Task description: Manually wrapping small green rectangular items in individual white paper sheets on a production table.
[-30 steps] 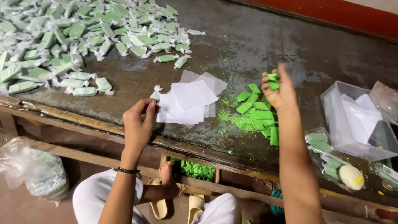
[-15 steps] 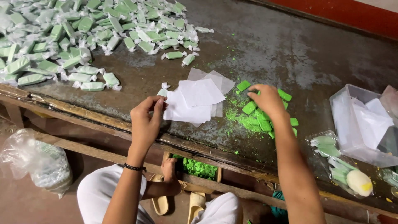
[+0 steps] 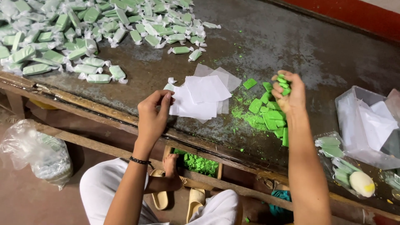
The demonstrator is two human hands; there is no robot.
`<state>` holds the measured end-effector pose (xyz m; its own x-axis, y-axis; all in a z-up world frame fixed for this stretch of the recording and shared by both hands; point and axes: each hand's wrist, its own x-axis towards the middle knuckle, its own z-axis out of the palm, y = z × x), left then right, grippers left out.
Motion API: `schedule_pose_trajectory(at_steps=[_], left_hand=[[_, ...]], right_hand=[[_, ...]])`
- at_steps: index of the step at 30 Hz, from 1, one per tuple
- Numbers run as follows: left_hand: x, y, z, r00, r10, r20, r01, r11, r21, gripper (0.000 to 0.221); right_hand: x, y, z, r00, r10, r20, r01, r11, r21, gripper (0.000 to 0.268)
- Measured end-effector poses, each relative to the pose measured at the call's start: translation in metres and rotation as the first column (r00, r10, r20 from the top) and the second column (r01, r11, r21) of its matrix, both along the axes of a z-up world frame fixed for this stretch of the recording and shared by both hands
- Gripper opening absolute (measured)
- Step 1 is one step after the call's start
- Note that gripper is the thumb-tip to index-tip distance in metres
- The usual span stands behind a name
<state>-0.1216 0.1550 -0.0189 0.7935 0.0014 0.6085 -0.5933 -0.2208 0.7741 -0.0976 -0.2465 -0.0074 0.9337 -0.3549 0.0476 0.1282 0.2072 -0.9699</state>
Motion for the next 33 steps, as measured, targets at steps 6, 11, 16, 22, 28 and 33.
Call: schedule_pose_trajectory(at_steps=[6, 11, 16, 22, 28, 33], left_hand=[[0.002, 0.001, 0.001, 1.000, -0.019, 0.003, 0.019, 1.000, -0.004, 0.012], [0.002, 0.004, 0.002, 0.999, -0.034, -0.005, 0.034, 0.999, -0.018, 0.012], [0.003, 0.004, 0.000, 0.998, -0.060, 0.018, 0.060, 0.998, -0.036, 0.012], [0.003, 0.005, -0.002, 0.997, -0.075, 0.035, 0.077, 0.996, -0.049, 0.012], [0.003, 0.006, -0.002, 0.994, -0.098, 0.037, 0.100, 0.994, -0.047, 0.012], [0.002, 0.007, -0.002, 0.994, -0.102, 0.047, 0.104, 0.994, -0.045, 0.012]], right_hand=[[-0.045, 0.045, 0.034, 0.993, -0.069, -0.094, 0.017, 0.883, -0.470, 0.008], [-0.054, 0.047, 0.003, 0.930, -0.228, -0.288, -0.276, 0.086, -0.957, 0.024], [-0.041, 0.023, -0.038, 0.808, -0.408, -0.424, -0.474, -0.024, -0.880, 0.022], [-0.045, 0.028, -0.009, 0.896, -0.276, -0.349, -0.395, -0.134, -0.909, 0.018], [-0.044, 0.011, -0.039, 0.928, -0.247, -0.280, -0.355, -0.348, -0.868, 0.027], [-0.039, -0.005, -0.031, 0.931, -0.208, -0.299, -0.352, -0.297, -0.888, 0.026]])
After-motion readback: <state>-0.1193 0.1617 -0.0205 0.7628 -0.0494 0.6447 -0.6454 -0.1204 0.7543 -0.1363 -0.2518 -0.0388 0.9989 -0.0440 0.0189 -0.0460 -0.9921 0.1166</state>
